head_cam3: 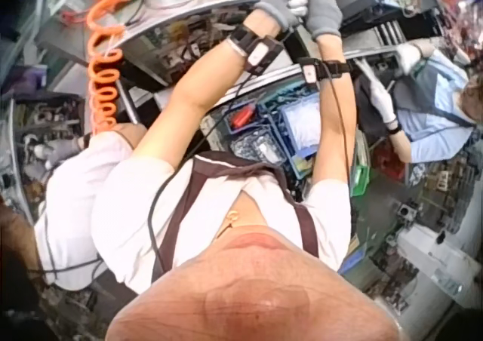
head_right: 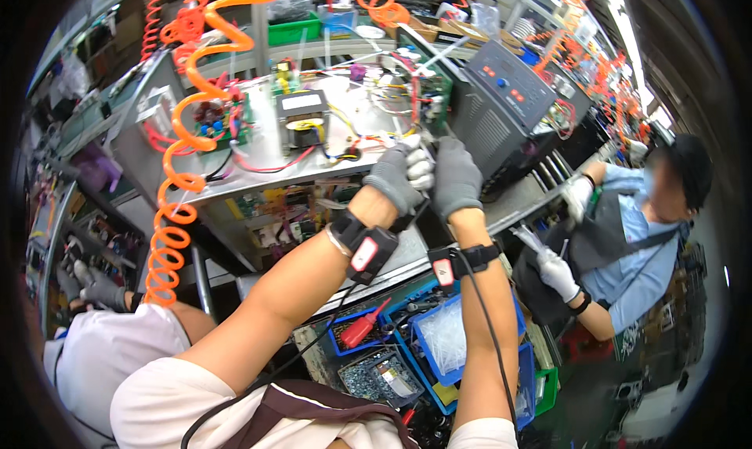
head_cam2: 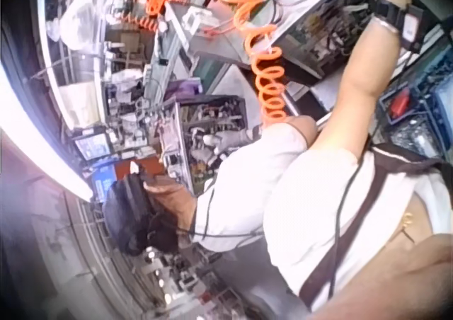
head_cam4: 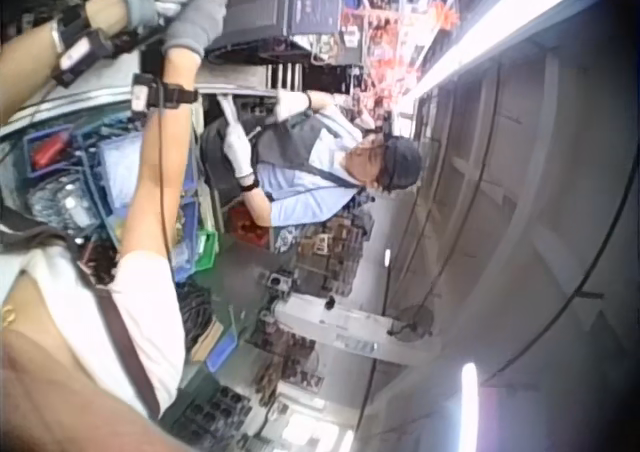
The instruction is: Assembling and wiring electronic components into a metal chassis using manual and power tools.
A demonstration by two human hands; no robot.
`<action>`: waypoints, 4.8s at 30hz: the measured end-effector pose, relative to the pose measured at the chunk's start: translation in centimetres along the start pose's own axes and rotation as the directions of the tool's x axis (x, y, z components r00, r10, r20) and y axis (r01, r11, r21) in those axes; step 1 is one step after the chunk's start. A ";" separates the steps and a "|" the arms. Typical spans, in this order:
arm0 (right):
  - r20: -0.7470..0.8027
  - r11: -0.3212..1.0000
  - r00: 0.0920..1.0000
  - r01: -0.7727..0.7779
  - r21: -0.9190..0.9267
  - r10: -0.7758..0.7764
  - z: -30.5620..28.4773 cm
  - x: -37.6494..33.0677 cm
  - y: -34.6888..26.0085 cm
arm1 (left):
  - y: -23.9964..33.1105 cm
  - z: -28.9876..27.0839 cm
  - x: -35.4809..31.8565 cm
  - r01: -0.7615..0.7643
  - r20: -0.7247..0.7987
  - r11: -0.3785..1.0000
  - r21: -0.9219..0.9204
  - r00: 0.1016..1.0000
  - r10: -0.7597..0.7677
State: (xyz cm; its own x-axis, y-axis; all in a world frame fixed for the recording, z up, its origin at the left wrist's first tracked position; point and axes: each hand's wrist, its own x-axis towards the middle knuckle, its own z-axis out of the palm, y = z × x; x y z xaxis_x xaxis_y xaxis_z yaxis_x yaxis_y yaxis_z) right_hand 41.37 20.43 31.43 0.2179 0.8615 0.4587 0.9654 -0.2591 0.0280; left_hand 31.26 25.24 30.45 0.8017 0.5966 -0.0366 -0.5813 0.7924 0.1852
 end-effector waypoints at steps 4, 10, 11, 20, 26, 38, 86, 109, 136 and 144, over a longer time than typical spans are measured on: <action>0.043 0.947 0.992 -0.129 0.293 0.122 -1.1 -1.6 1.3 | -2.0 0.2 0.0 -0.029 -0.017 1.000 0.006 0.999 0.029; -0.052 0.671 0.997 0.001 0.742 0.056 1.0 -3.9 2.5 | -2.4 1.0 -5.5 -0.165 -0.091 0.952 0.259 0.977 0.194; 0.197 0.395 0.975 -0.220 0.892 0.100 0.1 -4.1 1.3 | -2.0 0.3 -7.2 -0.218 -0.158 0.942 0.255 0.952 0.263; -0.367 0.778 0.812 0.562 0.282 -0.453 -8.5 -6.0 -10.4 | 3.9 -6.2 -19.7 -0.785 -0.352 0.577 0.225 0.487 0.799; -0.221 0.782 0.778 0.617 0.089 -0.588 -8.7 -5.2 -18.4 | 8.7 -6.2 -23.1 -0.735 -0.214 0.667 0.118 0.637 0.740; -0.152 0.796 0.792 0.604 0.047 -0.592 -6.5 -4.6 -23.0 | 11.3 -1.5 -24.9 -0.563 -0.262 0.800 0.205 0.756 0.600; 0.549 -0.416 0.805 -0.589 0.692 -0.227 -6.5 -5.3 -11.4 | 8.6 1.3 -20.8 -0.645 0.082 0.409 0.645 0.591 0.803; 0.078 0.932 0.953 -0.302 0.201 0.292 -7.1 4.6 -4.8 | 12.0 14.3 7.1 -0.103 0.330 -0.813 0.573 0.937 0.115; -0.149 0.939 0.935 0.295 -0.179 -0.322 -11.8 5.4 -4.8 | 21.9 10.5 4.6 -0.041 0.160 -0.980 0.193 0.987 -0.010; 0.189 0.624 0.820 0.540 -0.565 -0.539 -7.7 11.6 -8.2 | 20.8 8.2 6.1 0.024 -0.280 -0.946 0.325 0.957 -0.072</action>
State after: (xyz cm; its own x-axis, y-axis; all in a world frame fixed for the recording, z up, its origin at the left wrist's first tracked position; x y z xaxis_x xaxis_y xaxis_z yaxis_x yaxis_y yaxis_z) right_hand 34.85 29.22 43.38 -0.3150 0.9293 0.1930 0.6391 0.0573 0.7670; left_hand 25.20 44.27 42.11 0.7703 0.5498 -0.3230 0.6140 -0.7763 0.1427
